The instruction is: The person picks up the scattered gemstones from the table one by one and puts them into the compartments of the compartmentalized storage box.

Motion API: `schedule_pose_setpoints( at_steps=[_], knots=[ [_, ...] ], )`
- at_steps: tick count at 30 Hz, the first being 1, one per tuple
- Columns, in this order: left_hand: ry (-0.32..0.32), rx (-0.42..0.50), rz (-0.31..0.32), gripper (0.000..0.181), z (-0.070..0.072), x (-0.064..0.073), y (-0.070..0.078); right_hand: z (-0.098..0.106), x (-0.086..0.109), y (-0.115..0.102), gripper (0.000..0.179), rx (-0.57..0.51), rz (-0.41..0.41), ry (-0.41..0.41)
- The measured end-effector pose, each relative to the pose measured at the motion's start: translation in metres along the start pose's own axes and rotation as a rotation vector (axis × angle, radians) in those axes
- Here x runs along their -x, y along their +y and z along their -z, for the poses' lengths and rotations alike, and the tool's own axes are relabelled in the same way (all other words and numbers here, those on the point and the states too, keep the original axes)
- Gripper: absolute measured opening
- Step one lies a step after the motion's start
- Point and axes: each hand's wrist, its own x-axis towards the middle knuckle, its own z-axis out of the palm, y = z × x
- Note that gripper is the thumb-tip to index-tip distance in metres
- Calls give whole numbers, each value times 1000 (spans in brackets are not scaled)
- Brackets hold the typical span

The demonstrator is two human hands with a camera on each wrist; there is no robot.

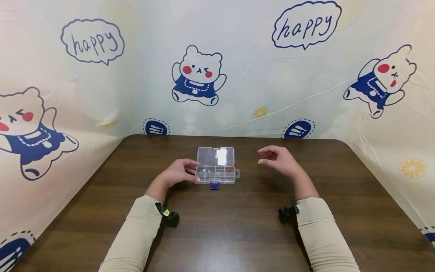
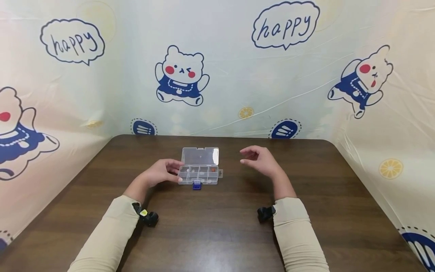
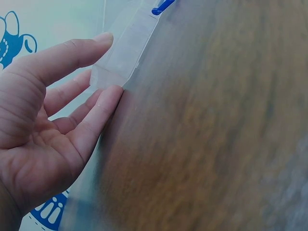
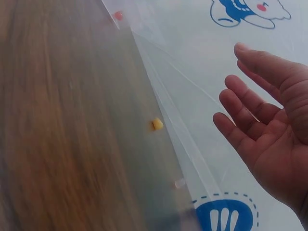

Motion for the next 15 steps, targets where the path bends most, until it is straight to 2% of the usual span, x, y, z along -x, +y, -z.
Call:
schedule_pose_setpoints(
  at_steps=[9,15],
  knots=[
    [-2,12,0,65,0,1,1,11,4,16,36,35,-27,16],
    [-1,18,-12,64,0,2,2,17,9,29,41,61,-76,13]
  ],
)
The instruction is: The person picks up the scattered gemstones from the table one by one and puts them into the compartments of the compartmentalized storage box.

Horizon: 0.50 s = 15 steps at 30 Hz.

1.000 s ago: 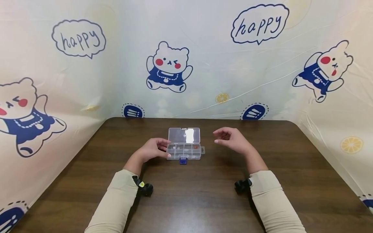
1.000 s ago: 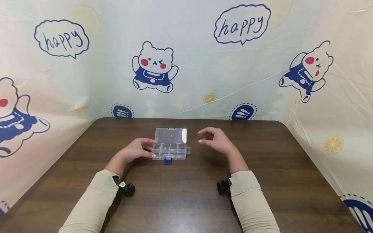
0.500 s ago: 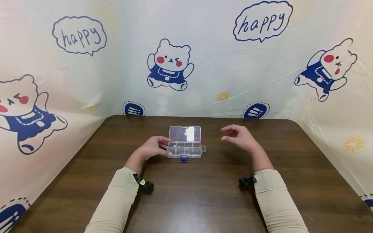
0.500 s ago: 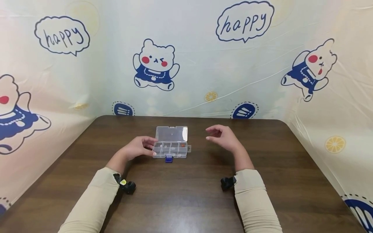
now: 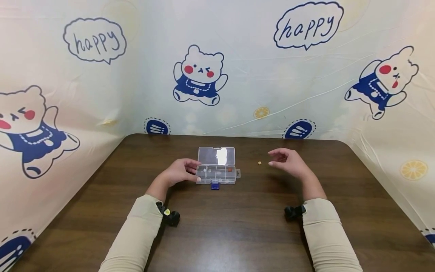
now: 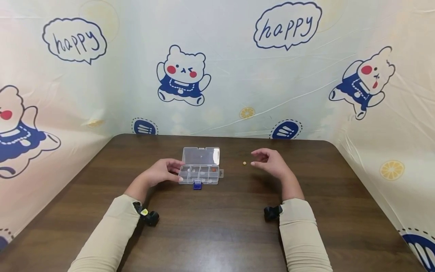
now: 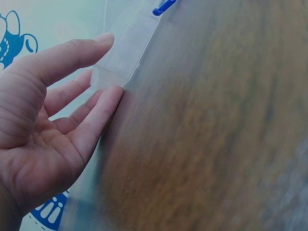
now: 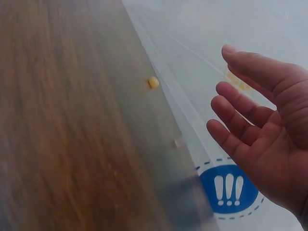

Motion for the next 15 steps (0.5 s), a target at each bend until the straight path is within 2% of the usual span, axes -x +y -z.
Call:
schedule_pose_setpoints(
  at_steps=[7,15],
  knots=[
    [-2,2,7,64,-1,0,0,2,3,12,43,15,-67,6],
    [1,-8,11,64,0,1,2,7,2,25,43,9,-84,-2]
  ],
)
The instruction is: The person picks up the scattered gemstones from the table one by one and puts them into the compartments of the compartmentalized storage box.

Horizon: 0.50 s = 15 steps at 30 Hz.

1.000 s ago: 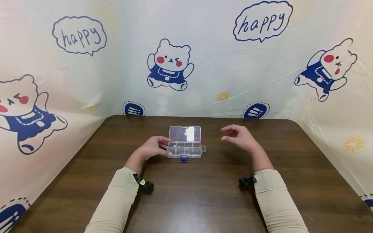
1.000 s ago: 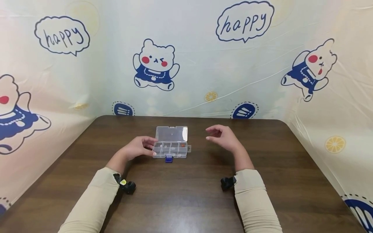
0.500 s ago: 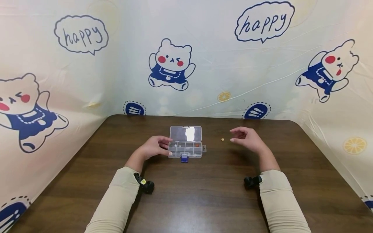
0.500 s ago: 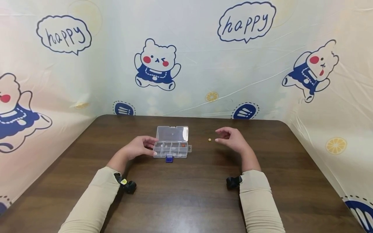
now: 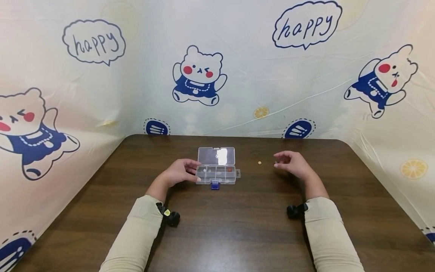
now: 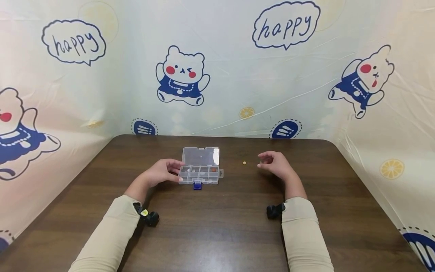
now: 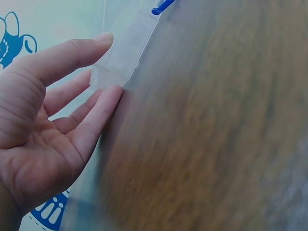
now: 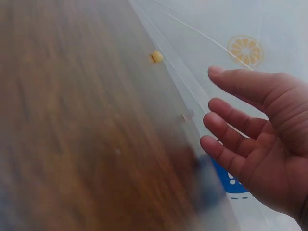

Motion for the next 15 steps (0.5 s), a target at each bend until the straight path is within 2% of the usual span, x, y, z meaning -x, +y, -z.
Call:
schedule_pose_setpoints(
  at_steps=[10,15],
  knots=[
    [-7,3,-10,64,0,-1,0,1,-7,11,41,-7,-15,-22],
    [-6,-4,-10,65,1,-1,1,4,-15,15,38,35,-1,-53]
  ],
)
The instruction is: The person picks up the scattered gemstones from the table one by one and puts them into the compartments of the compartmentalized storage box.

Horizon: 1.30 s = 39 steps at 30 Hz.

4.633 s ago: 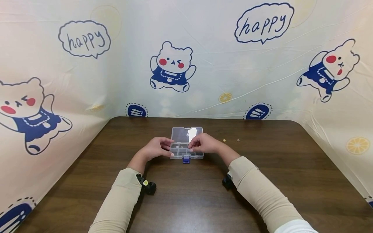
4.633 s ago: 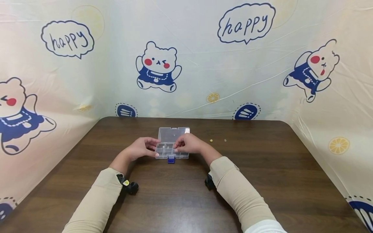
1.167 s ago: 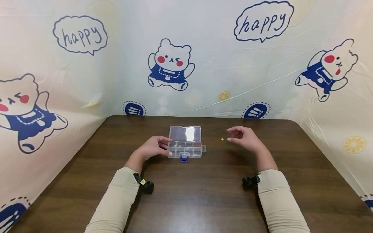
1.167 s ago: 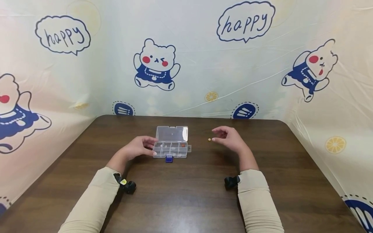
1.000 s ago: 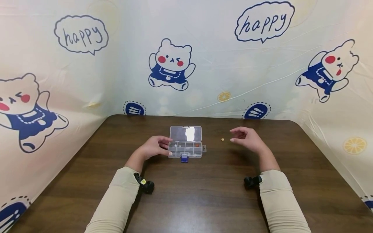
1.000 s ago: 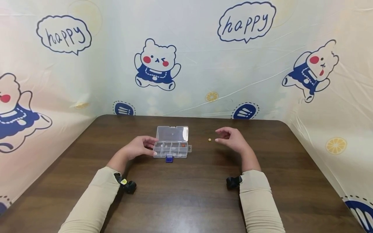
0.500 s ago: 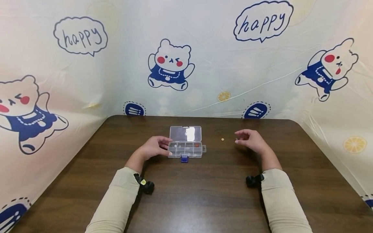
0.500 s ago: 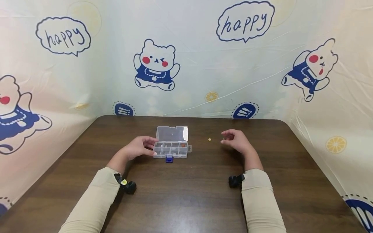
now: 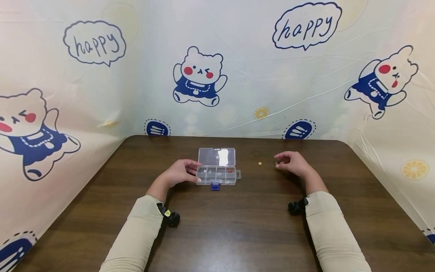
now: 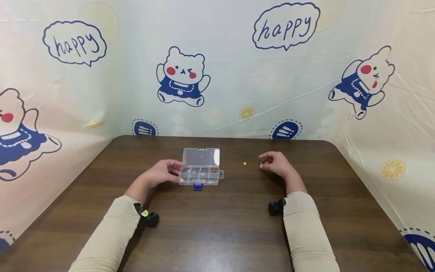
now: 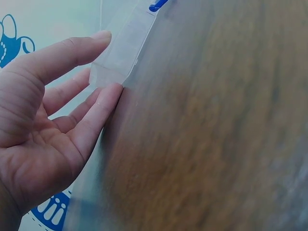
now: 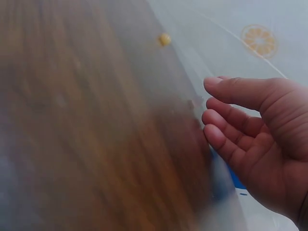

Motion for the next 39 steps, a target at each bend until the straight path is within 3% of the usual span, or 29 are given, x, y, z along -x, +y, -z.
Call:
schedule_pose_setpoints(
  at_steps=[12,33,39],
  knots=[
    [1,-6,9,63,-1,0,2,8,-13,5,40,-7,-84,-135],
    [-4,-1,7,64,0,2,0,4,-20,0,18,76,-143,-89],
    [0,-2,21,64,1,1,0,4,-21,2,14,98,-127,-81]
  ],
)
